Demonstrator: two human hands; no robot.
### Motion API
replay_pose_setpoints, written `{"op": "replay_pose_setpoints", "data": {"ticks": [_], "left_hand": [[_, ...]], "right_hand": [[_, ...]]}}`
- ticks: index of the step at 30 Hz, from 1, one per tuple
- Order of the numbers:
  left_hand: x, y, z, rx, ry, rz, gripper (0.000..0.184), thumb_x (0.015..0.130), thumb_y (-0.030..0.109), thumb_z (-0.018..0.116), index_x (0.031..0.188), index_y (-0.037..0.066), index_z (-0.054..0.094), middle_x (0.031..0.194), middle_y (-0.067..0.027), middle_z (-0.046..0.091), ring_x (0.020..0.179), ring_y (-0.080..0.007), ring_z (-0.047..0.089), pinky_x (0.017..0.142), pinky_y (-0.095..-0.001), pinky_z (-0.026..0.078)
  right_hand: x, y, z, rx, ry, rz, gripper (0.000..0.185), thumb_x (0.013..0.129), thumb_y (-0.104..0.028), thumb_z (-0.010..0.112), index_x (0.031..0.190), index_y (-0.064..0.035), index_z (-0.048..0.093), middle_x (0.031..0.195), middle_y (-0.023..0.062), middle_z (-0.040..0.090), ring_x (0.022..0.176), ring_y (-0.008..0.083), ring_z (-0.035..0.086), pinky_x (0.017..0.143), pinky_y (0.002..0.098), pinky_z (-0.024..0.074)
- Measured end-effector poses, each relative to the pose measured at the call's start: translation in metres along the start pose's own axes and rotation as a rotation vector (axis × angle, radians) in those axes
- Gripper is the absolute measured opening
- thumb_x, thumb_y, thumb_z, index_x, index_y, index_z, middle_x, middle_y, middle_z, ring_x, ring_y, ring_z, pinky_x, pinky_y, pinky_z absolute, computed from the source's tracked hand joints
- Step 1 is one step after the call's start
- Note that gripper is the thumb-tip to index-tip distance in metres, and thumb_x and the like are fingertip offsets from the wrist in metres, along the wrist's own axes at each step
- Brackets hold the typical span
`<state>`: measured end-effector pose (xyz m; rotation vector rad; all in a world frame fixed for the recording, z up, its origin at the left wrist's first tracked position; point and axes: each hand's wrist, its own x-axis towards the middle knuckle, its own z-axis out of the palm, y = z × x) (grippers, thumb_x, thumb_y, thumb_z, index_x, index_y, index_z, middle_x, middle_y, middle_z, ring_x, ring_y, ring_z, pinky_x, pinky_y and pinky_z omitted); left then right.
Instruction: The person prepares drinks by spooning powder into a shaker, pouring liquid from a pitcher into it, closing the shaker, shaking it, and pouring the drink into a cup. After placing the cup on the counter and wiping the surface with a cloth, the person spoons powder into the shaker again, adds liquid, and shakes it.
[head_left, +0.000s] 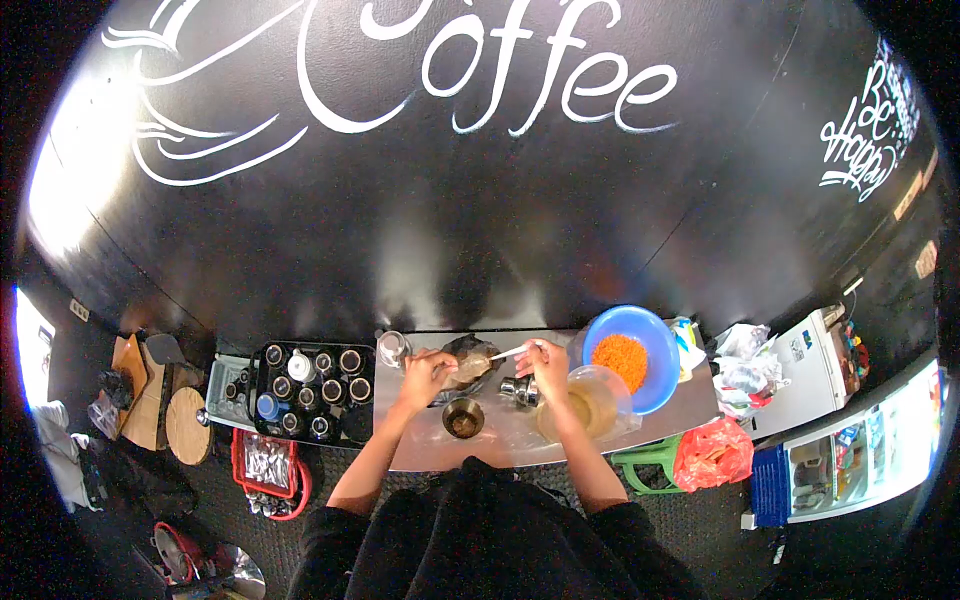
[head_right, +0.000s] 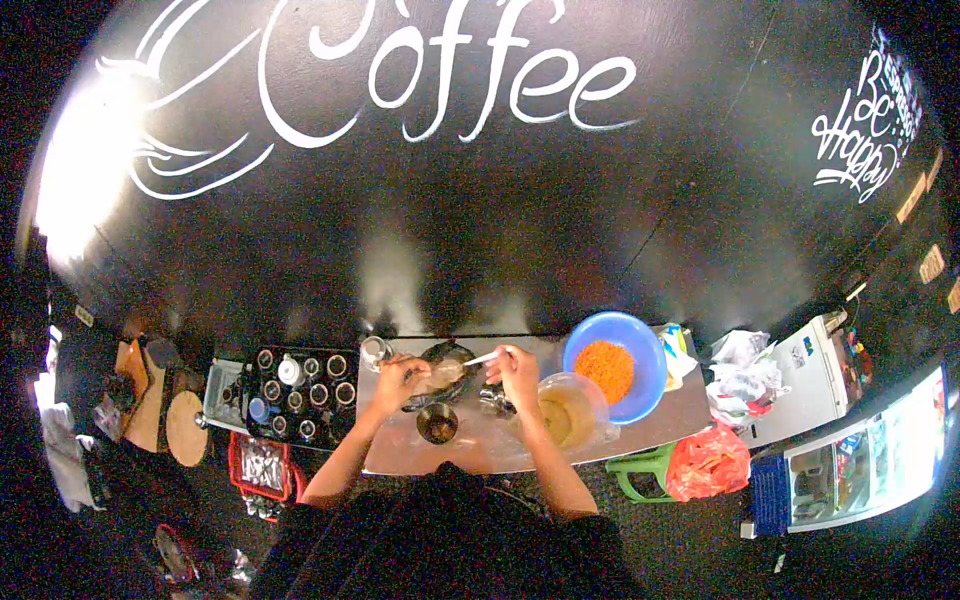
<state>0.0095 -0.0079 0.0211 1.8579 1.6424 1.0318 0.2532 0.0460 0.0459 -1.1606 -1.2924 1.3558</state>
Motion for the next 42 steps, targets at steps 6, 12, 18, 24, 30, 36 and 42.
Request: {"op": "replay_pose_setpoints", "data": {"ticks": [6,12,18,24,30,36,42], "left_hand": [[-0.006,-0.009,0.003,-0.066,0.051,0.008,0.008,0.076,0.017,0.07,0.084,0.013,0.069,0.081,0.0001,0.065,0.082,-0.0196,0.057,0.081,-0.0394,0.034],[-0.007,-0.007,0.003,-0.102,0.079,-0.01,0.007,0.076,0.016,0.07,0.082,0.013,0.069,0.081,0.0011,0.066,0.08,-0.0186,0.057,0.082,-0.0401,0.034],[-0.008,-0.003,0.001,-0.065,0.119,0.021,0.006,0.076,0.013,0.071,0.08,0.01,0.069,0.078,-0.0022,0.067,0.071,-0.0182,0.059,0.074,-0.0368,0.041],[-0.019,0.004,0.002,-0.133,0.188,-0.023,0.011,0.073,0.009,0.073,0.082,0.005,0.068,0.067,-0.0049,0.059,0.058,-0.0152,0.054,0.055,-0.0284,0.043],[-0.045,0.018,0.001,-0.134,0.263,-0.185,0.018,0.076,0.014,0.074,0.078,0.003,0.06,0.05,0.0006,0.042,0.049,-0.0031,0.042,0.046,-0.0231,0.038],[-0.08,0.008,-0.001,-0.37,-0.078,-0.344,0.021,0.081,0.011,0.068,0.098,0.0,0.061,0.066,-0.002,0.056,0.051,-0.0103,0.061,0.044,-0.0222,0.046],[-0.097,-0.005,0.019,-0.62,-0.016,-0.419,0.018,0.089,0.008,0.058,0.105,0.0,0.059,0.071,-0.003,0.057,0.057,-0.0126,0.063,0.05,-0.0251,0.055]], "right_hand": [[-0.001,0.008,-0.01,0.083,0.197,-0.087,0.016,0.092,-0.005,0.046,0.093,0.0086,0.053,0.074,0.0202,0.064,0.053,0.0202,0.062,0.046,0.0312,0.0543],[-0.003,0.011,-0.022,0.106,0.235,-0.084,0.014,0.091,-0.005,0.047,0.093,0.0076,0.052,0.072,0.0198,0.063,0.051,0.02,0.061,0.045,0.0314,0.0534],[-0.018,0.004,-0.027,0.202,0.26,-0.078,0.013,0.089,-0.004,0.048,0.094,0.0073,0.055,0.073,0.0188,0.064,0.051,0.0183,0.06,0.044,0.0308,0.0528],[-0.066,-0.012,-0.005,0.098,0.108,-0.061,0.016,0.091,-0.008,0.05,0.095,0.0058,0.056,0.073,0.0155,0.065,0.053,0.0146,0.059,0.047,0.0266,0.0507],[-0.096,0.013,0.021,-0.143,-0.031,-0.011,0.022,0.093,-0.014,0.053,0.103,0.0054,0.058,0.074,0.008,0.066,0.055,0.0072,0.057,0.047,0.0224,0.0467],[-0.106,0.016,0.03,-0.423,0.017,-0.19,0.021,0.092,-0.016,0.055,0.1,0.0022,0.061,0.069,0.008,0.066,0.054,0.0088,0.06,0.047,0.0229,0.0479],[-0.099,0.008,0.024,-0.486,-0.119,-0.207,0.018,0.091,-0.015,0.056,0.099,0.0004,0.063,0.071,0.009,0.068,0.055,0.0116,0.063,0.048,0.0248,0.0486]]}}
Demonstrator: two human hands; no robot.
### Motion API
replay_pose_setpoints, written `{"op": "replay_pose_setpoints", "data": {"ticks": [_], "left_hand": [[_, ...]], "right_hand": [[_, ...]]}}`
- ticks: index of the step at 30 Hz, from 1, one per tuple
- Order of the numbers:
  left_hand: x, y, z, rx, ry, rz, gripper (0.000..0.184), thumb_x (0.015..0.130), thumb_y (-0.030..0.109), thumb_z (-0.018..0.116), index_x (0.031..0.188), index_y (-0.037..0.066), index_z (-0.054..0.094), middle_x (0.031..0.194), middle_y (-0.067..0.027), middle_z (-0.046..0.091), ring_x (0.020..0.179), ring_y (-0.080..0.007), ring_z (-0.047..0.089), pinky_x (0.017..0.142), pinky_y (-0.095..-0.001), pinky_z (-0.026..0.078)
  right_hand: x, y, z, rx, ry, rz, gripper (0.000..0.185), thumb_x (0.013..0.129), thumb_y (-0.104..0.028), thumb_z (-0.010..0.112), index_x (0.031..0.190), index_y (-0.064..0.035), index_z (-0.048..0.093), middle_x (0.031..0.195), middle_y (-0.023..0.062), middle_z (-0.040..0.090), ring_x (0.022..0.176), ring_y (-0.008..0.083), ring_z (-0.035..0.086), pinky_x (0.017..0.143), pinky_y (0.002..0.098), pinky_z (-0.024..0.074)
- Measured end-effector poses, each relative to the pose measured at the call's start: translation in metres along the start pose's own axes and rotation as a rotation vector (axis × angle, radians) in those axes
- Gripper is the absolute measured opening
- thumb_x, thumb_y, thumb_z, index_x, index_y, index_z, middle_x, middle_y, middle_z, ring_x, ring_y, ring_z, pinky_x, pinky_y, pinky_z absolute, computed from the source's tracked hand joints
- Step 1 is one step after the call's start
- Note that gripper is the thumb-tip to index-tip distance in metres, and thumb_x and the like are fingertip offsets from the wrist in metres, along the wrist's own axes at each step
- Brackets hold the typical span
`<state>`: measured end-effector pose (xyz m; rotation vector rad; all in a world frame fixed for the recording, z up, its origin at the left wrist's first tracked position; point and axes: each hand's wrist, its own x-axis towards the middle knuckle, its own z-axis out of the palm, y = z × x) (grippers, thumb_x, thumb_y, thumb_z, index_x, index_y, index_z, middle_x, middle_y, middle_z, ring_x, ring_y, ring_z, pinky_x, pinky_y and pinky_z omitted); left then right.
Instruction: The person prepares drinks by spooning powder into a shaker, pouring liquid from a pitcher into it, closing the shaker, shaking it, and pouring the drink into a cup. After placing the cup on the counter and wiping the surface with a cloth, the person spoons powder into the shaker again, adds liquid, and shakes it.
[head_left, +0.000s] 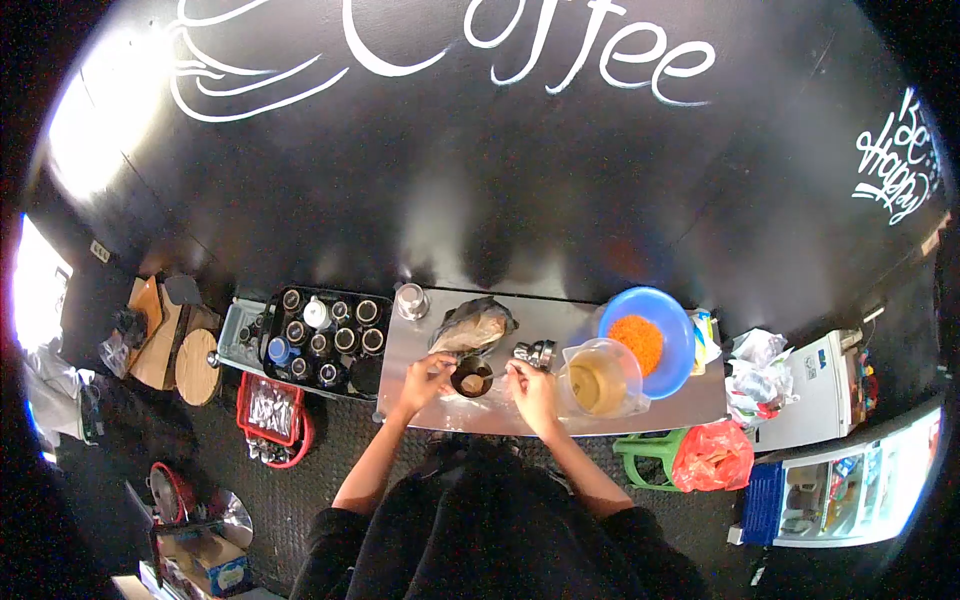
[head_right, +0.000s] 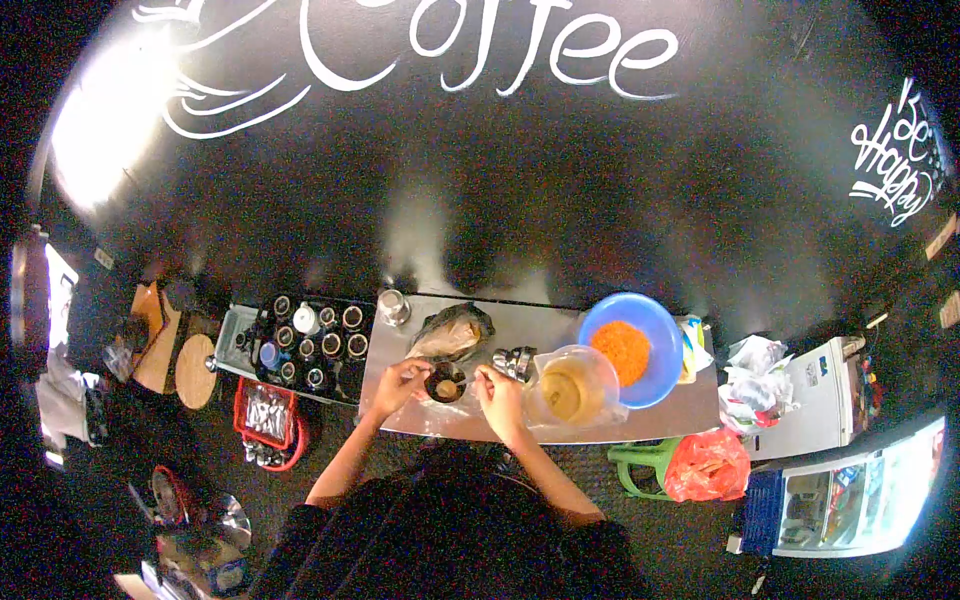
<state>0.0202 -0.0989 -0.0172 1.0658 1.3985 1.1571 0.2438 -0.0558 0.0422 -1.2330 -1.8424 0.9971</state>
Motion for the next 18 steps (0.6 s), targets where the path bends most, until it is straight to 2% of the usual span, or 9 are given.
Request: {"op": "replay_pose_setpoints", "data": {"ticks": [4,6,12,16,18], "left_hand": [[-0.003,0.003,0.001,0.014,0.008,-0.01,0.019,0.089,0.007,0.056,0.107,0.0,0.058,0.075,-0.0052,0.058,0.058,-0.0156,0.064,0.052,-0.0261,0.056],[-0.004,0.004,0.002,-0.037,0.041,0.003,0.02,0.085,0.005,0.06,0.104,-0.002,0.061,0.071,-0.0042,0.058,0.059,-0.0168,0.066,0.049,-0.0251,0.056],[-0.003,-0.002,0.003,-0.067,0.048,-0.037,0.02,0.086,0.006,0.061,0.104,-0.003,0.06,0.074,-0.0056,0.058,0.058,-0.0181,0.066,0.048,-0.0262,0.056],[-0.004,-0.006,0.002,-0.085,0.056,-0.041,0.02,0.086,0.006,0.061,0.104,-0.002,0.06,0.075,-0.0062,0.058,0.058,-0.0192,0.066,0.048,-0.0266,0.057],[-0.003,-0.004,0.001,-0.084,0.058,-0.073,0.02,0.086,0.007,0.061,0.104,-0.003,0.06,0.074,-0.0067,0.058,0.059,-0.0204,0.067,0.047,-0.0267,0.056]], "right_hand": [[0.005,-0.005,-0.007,-0.026,-0.038,-0.08,0.017,0.09,-0.013,0.057,0.098,0.0,0.063,0.07,0.0091,0.068,0.056,0.0126,0.064,0.049,0.0246,0.049],[0.006,-0.003,-0.006,0.058,-0.056,-0.039,0.016,0.09,-0.012,0.056,0.097,0.0007,0.063,0.071,0.0096,0.068,0.057,0.0122,0.064,0.05,0.0242,0.0491],[0.013,0.005,-0.006,0.122,-0.127,0.022,0.016,0.09,-0.011,0.055,0.096,0.0025,0.062,0.071,0.008,0.067,0.056,0.0092,0.062,0.049,0.0235,0.0483],[0.014,0.012,-0.002,0.199,-0.04,0.042,0.016,0.091,-0.011,0.055,0.096,0.0027,0.062,0.068,0.0063,0.066,0.054,0.0081,0.06,0.047,0.0225,0.0473],[0.016,0.009,-0.003,0.117,-0.15,-0.002,0.016,0.091,-0.011,0.055,0.095,0.0026,0.062,0.068,0.0063,0.065,0.052,0.0075,0.058,0.046,0.0223,0.0465]]}}
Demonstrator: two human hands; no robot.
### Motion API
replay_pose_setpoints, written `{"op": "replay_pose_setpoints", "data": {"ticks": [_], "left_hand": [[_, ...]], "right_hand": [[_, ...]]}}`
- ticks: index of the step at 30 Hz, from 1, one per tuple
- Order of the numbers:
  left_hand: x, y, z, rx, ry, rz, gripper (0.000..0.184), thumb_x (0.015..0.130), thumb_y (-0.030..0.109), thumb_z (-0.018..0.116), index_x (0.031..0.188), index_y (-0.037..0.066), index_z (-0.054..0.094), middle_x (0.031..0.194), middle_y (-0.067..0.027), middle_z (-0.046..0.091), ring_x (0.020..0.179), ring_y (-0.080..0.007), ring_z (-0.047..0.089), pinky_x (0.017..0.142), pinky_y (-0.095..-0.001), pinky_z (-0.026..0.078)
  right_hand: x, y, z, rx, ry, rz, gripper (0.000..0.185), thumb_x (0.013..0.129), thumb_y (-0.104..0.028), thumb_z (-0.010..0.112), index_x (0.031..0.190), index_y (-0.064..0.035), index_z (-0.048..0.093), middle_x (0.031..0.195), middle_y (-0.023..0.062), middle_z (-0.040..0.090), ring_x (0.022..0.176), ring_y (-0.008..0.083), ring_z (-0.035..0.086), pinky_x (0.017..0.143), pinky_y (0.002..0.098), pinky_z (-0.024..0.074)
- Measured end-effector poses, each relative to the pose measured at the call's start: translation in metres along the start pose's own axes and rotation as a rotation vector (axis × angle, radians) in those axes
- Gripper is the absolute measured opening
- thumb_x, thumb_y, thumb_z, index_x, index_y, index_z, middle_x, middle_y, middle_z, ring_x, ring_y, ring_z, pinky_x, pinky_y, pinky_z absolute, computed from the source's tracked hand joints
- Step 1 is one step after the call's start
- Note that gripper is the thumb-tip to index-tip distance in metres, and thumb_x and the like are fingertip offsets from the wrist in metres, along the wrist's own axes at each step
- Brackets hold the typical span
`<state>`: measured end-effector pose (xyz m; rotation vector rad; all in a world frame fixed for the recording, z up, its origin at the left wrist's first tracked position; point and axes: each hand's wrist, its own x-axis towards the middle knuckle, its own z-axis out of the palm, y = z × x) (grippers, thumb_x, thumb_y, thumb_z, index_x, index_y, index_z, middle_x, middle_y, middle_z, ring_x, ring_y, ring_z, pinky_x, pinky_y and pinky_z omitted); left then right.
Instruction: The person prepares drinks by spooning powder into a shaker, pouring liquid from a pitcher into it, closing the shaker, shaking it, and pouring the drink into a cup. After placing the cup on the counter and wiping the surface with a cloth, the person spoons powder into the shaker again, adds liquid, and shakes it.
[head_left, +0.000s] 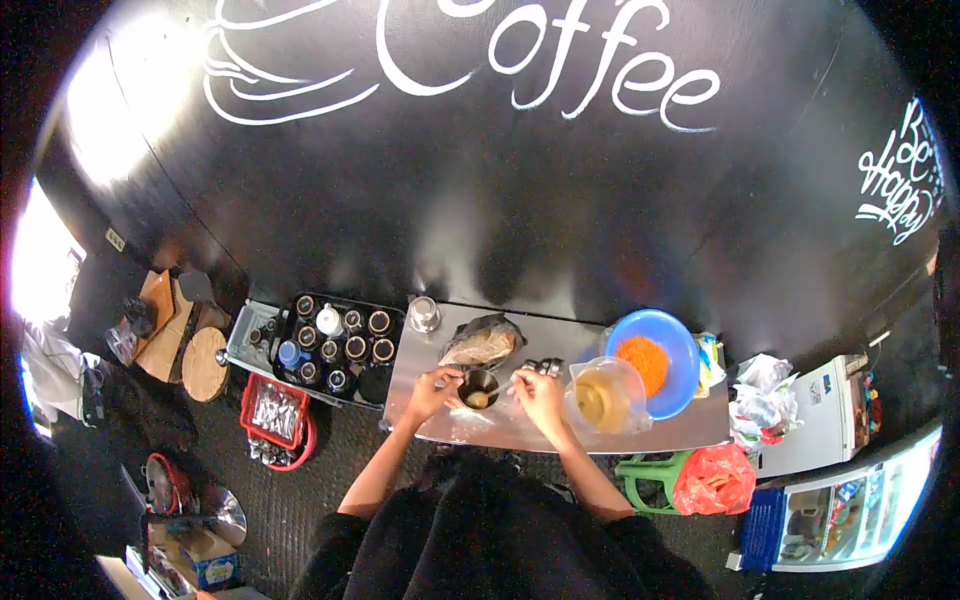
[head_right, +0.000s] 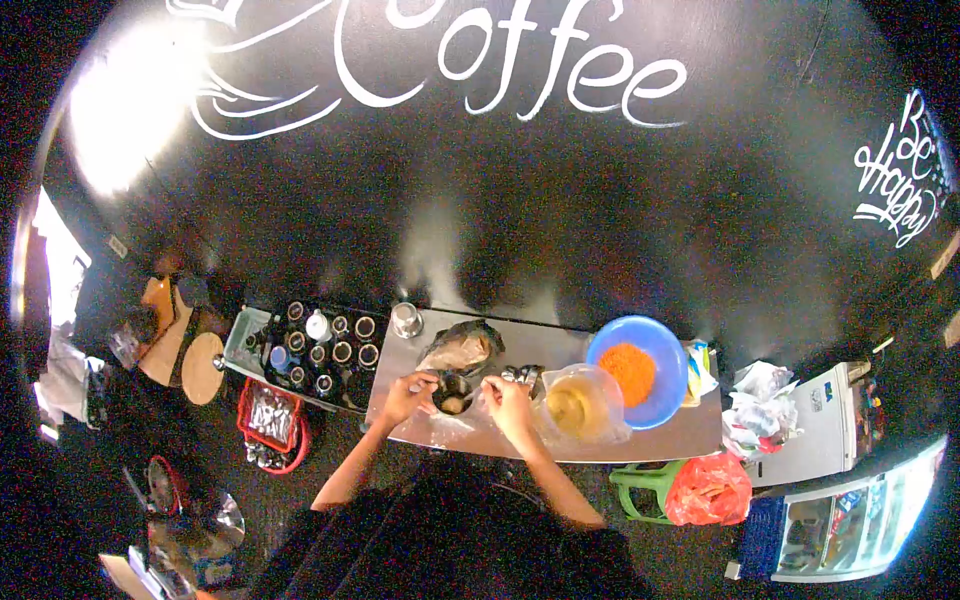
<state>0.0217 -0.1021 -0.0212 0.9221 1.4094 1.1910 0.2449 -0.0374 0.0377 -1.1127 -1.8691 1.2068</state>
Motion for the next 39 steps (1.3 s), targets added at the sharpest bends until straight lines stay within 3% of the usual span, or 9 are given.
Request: {"op": "replay_pose_setpoints", "data": {"ticks": [8,12,14,21,24,29,36,38,39], "left_hand": [[0.002,0.004,0.002,-0.019,-0.059,-0.026,0.023,0.088,0.009,0.06,0.108,-0.003,0.057,0.08,-0.0083,0.057,0.063,-0.023,0.068,0.05,-0.0276,0.057],[0.009,-0.003,-0.001,-0.049,-0.11,-0.022,0.026,0.088,0.01,0.061,0.11,-0.003,0.055,0.08,-0.0079,0.056,0.063,-0.0253,0.068,0.051,-0.0282,0.057],[0.007,0.001,0.001,-0.093,-0.106,-0.054,0.027,0.087,0.011,0.061,0.11,-0.003,0.054,0.079,-0.0078,0.057,0.064,-0.0261,0.068,0.053,-0.029,0.058],[0.007,-0.003,0.018,-0.224,-0.134,-0.057,0.031,0.088,0.011,0.061,0.113,-0.005,0.052,0.077,-0.0077,0.057,0.066,-0.0275,0.068,0.056,-0.0318,0.059],[0.005,-0.003,0.019,-0.216,-0.061,-0.032,0.021,0.087,0.013,0.062,0.099,-0.004,0.059,0.071,-0.0062,0.058,0.057,-0.0197,0.065,0.048,-0.028,0.054],[0.012,-0.042,0.008,0.415,0.161,0.109,0.045,0.09,0.04,0.055,0.067,0.001,0.059,0.059,-0.01,0.059,0.055,-0.0175,0.057,0.053,-0.0326,0.043],[0.012,-0.08,0.0,0.694,0.115,0.033,0.05,0.089,0.046,0.05,0.071,0.0,0.059,0.064,-0.0157,0.059,0.065,-0.0261,0.06,0.061,-0.0386,0.044],[0.001,-0.069,0.0,0.644,0.071,-0.091,0.051,0.088,0.048,0.051,0.075,0.0,0.06,0.068,-0.0183,0.06,0.065,-0.0291,0.059,0.062,-0.0396,0.044],[-0.006,-0.064,0.0,0.642,0.077,-0.094,0.051,0.088,0.048,0.051,0.075,0.0,0.06,0.068,-0.0183,0.06,0.065,-0.0291,0.059,0.062,-0.0396,0.044]], "right_hand": [[-0.002,-0.014,0.0,0.002,-0.041,0.033,0.017,0.091,-0.012,0.055,0.098,0.0026,0.061,0.069,0.0082,0.066,0.053,0.0107,0.06,0.05,0.0242,0.0491],[-0.005,-0.019,-0.002,-0.118,0.162,-0.059,0.016,0.09,-0.012,0.055,0.098,0.0008,0.062,0.069,0.0112,0.066,0.054,0.0156,0.063,0.052,0.0273,0.0495],[-0.009,-0.017,-0.005,-0.308,-0.006,-0.072,0.016,0.09,-0.013,0.056,0.099,-0.0013,0.061,0.066,0.0105,0.065,0.054,0.0167,0.063,0.051,0.0296,0.0489],[-0.01,-0.022,-0.007,-0.356,0.19,-0.174,0.01,0.091,-0.011,0.053,0.092,-0.0015,0.058,0.063,0.0083,0.062,0.055,0.0158,0.061,0.051,0.0283,0.0469],[-0.007,-0.028,-0.01,-0.114,0.429,-0.171,0.009,0.092,-0.01,0.052,0.092,-0.0008,0.055,0.064,0.0067,0.061,0.054,0.0122,0.058,0.05,0.0265,0.0455],[0.015,-0.043,-0.002,0.272,0.49,-0.077,0.019,0.096,-0.013,0.046,0.099,0.0034,0.056,0.072,0.0116,0.065,0.058,0.0116,0.059,0.052,0.024,0.0483],[0.061,0.033,0.051,0.32,0.452,0.093,0.025,0.095,-0.017,0.048,0.094,0.0055,0.059,0.072,0.0142,0.067,0.057,0.0177,0.065,0.05,0.0263,0.0509],[0.072,0.056,0.057,-0.075,0.484,0.064,0.02,0.093,-0.011,0.05,0.087,0.004,0.063,0.06,0.0119,0.064,0.053,0.0175,0.064,0.046,0.0281,0.0481],[0.078,0.073,0.064,-0.02,0.492,0.092,0.019,0.091,-0.011,0.054,0.083,0.0028,0.064,0.058,0.0114,0.064,0.049,0.0182,0.064,0.046,0.0301,0.0494]]}}
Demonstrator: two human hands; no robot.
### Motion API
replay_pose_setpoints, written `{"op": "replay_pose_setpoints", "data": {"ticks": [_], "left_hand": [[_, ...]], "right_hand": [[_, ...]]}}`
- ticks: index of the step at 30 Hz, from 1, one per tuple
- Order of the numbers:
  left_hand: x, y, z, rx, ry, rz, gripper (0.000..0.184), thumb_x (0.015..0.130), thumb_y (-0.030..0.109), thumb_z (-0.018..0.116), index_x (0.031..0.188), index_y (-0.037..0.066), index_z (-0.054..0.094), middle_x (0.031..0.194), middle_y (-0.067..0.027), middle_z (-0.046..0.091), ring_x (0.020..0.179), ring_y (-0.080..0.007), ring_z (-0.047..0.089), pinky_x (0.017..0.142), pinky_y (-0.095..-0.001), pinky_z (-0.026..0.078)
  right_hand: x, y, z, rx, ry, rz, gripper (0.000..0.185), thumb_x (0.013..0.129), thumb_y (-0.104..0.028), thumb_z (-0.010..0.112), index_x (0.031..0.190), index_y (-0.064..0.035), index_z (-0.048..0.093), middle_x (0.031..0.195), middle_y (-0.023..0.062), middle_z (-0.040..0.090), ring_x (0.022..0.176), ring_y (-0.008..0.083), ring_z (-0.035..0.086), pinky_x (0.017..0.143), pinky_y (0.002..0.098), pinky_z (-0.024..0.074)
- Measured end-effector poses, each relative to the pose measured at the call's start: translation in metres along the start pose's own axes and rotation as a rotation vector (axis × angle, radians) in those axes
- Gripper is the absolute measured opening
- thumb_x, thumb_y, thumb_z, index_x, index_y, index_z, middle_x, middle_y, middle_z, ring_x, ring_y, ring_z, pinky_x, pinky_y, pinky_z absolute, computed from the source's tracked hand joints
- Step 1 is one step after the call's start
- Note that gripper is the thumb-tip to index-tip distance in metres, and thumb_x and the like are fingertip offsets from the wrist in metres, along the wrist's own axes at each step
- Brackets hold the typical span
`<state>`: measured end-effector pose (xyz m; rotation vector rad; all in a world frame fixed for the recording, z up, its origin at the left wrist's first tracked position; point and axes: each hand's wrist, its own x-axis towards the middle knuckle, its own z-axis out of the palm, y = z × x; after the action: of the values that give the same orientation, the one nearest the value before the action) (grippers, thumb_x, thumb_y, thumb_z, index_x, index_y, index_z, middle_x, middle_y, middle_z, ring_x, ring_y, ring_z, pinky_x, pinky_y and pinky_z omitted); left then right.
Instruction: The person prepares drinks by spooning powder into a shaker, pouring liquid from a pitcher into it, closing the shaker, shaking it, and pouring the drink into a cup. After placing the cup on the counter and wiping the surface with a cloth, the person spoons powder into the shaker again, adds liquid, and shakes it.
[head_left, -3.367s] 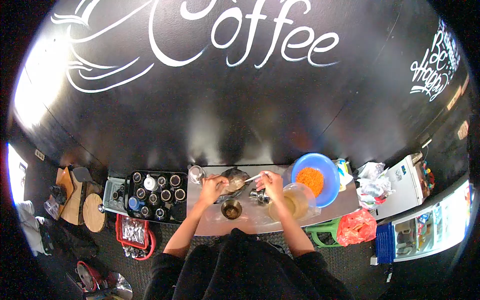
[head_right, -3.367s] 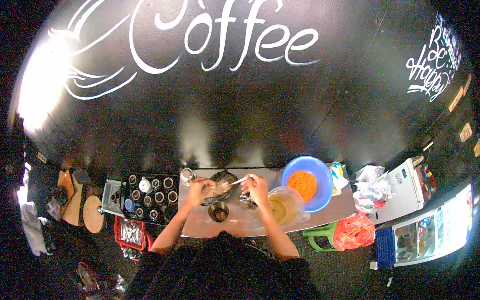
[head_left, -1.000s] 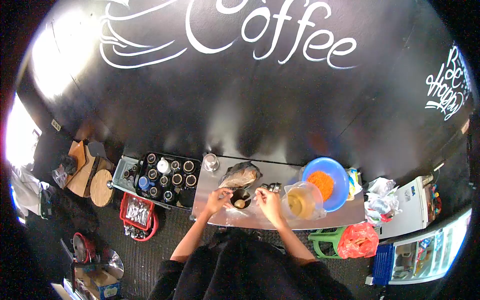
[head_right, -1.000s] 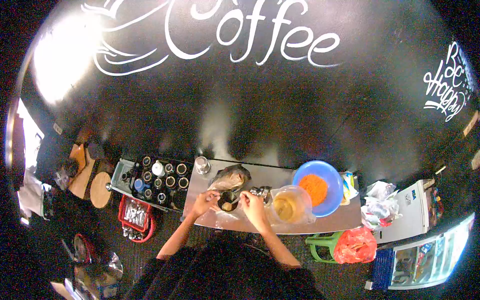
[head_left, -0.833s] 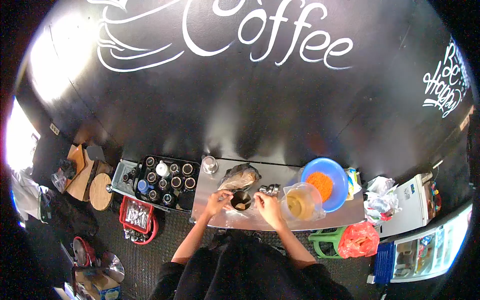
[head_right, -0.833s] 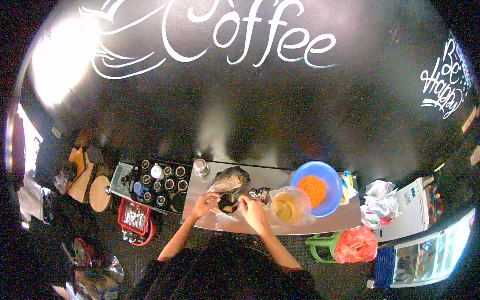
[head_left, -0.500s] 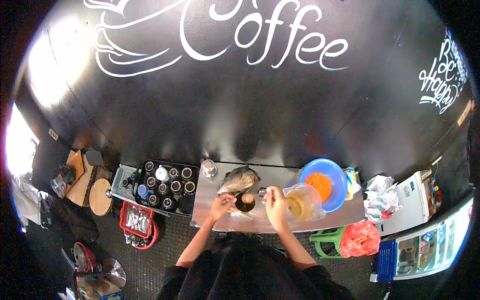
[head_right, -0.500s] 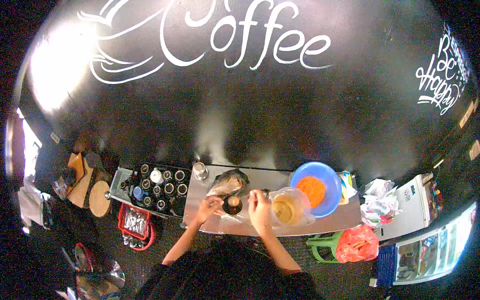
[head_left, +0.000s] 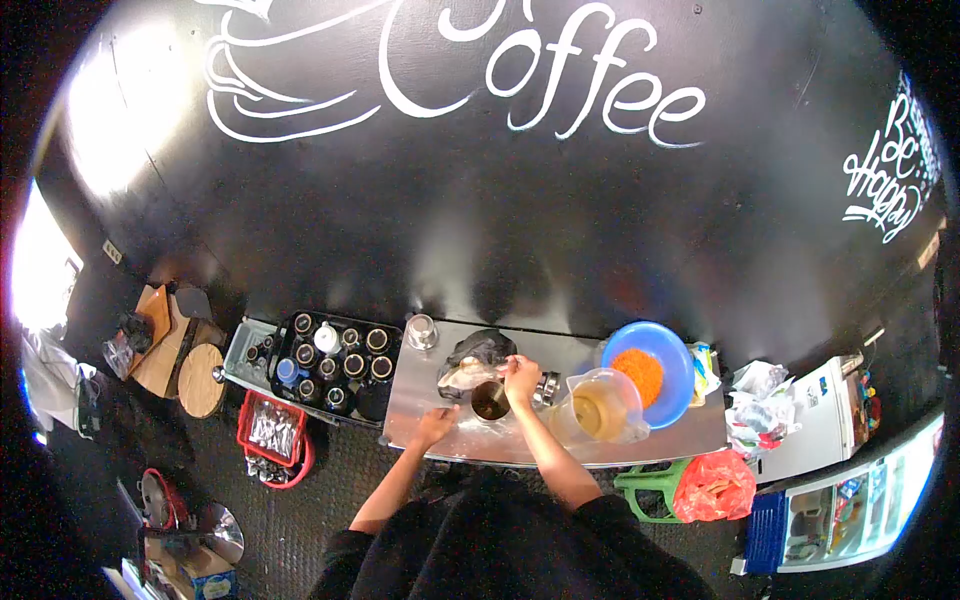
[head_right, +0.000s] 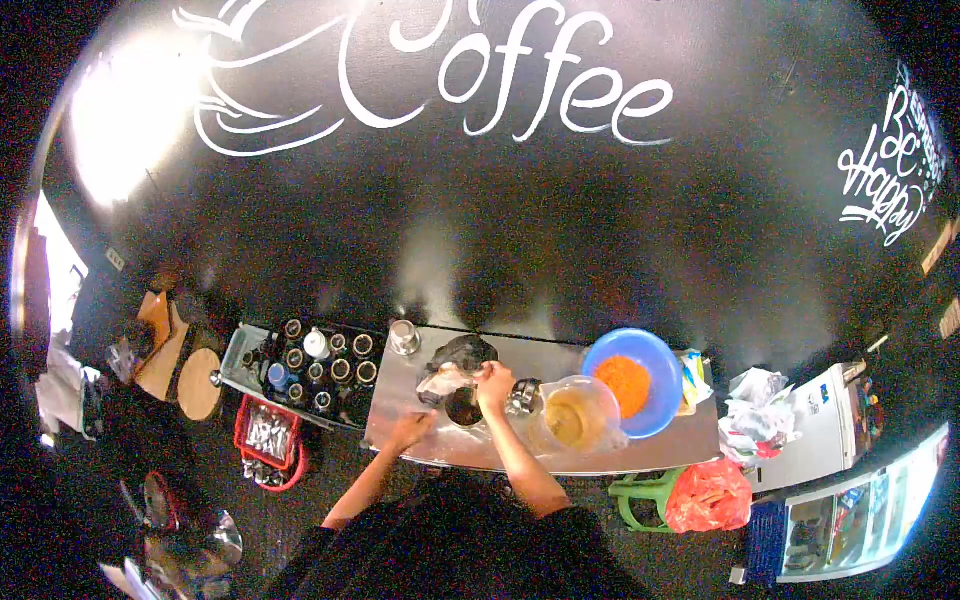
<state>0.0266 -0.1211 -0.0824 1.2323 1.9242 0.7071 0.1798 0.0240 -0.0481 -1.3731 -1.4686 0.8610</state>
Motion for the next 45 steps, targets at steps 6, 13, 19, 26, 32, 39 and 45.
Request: {"op": "replay_pose_setpoints", "data": {"ticks": [6,13,19,26,32,39,45], "left_hand": [[-0.004,-0.02,-0.002,-0.013,-0.102,0.044,0.047,0.088,0.047,0.052,0.081,0.001,0.06,0.068,-0.0181,0.059,0.063,-0.0287,0.057,0.062,-0.0399,0.044],[-0.008,0.006,0.01,-0.251,-0.012,0.098,0.04,0.094,0.039,0.046,0.103,0.0,0.052,0.076,-0.0158,0.061,0.067,-0.0267,0.057,0.064,-0.0389,0.045],[-0.011,0.046,0.021,-0.417,0.105,0.129,0.036,0.092,0.033,0.054,0.107,0.002,0.046,0.096,-0.0122,0.053,0.091,-0.0213,0.051,0.083,-0.0352,0.041],[-0.014,0.084,0.018,-0.06,0.245,0.533,0.092,0.052,0.038,0.088,0.123,0.005,0.04,0.115,-0.0127,0.044,0.109,-0.0297,0.044,0.085,-0.0393,0.046],[-0.011,0.08,0.036,0.09,0.143,0.412,0.092,0.047,0.037,0.087,0.118,0.003,0.04,0.112,-0.014,0.043,0.11,-0.0311,0.041,0.09,-0.042,0.043],[-0.019,0.109,0.049,-0.05,-0.035,0.39,0.09,0.047,0.039,0.087,0.114,0.002,0.038,0.11,-0.0162,0.04,0.108,-0.0339,0.041,0.094,-0.0423,0.039],[-0.019,0.112,0.063,-0.025,0.027,0.428,0.089,0.048,0.04,0.087,0.112,0.001,0.039,0.107,-0.0173,0.044,0.107,-0.0358,0.041,0.094,-0.0449,0.037]], "right_hand": [[0.009,0.042,0.015,0.283,-0.085,0.344,0.015,0.087,-0.011,0.06,0.082,0.0031,0.063,0.063,0.0126,0.067,0.051,0.0178,0.065,0.046,0.0275,0.0506],[-0.022,-0.022,-0.042,-0.061,-0.185,0.0,0.075,0.073,-0.021,0.075,0.138,-0.0145,0.038,0.108,0.0186,0.061,0.084,0.0224,0.063,0.071,0.0316,0.0501],[-0.048,-0.155,-0.159,-0.204,0.025,-0.522,0.028,0.078,-0.01,0.065,0.105,-0.006,0.064,0.113,0.0156,0.058,0.105,0.0302,0.056,0.086,0.0379,0.045],[-0.025,-0.093,-0.256,-0.451,0.421,-0.371,0.019,0.076,-0.007,0.063,0.094,-0.0022,0.06,0.102,0.0155,0.06,0.098,0.0339,0.055,0.09,0.0398,0.0401],[-0.044,0.029,-0.292,-0.349,0.133,-0.054,0.015,0.079,-0.01,0.06,0.09,-0.0008,0.056,0.078,0.0125,0.062,0.074,0.0244,0.06,0.068,0.035,0.0451],[-0.033,0.004,-0.308,-0.213,-0.226,0.145,0.02,0.078,-0.017,0.063,0.075,0.0018,0.057,0.066,0.0093,0.058,0.061,0.0136,0.055,0.058,0.0291,0.0422],[-0.06,0.048,-0.288,-0.291,-0.044,-0.203,0.024,0.078,-0.018,0.064,0.069,0.0033,0.06,0.066,0.0045,0.053,0.058,0.0124,0.049,0.057,0.03,0.039]]}}
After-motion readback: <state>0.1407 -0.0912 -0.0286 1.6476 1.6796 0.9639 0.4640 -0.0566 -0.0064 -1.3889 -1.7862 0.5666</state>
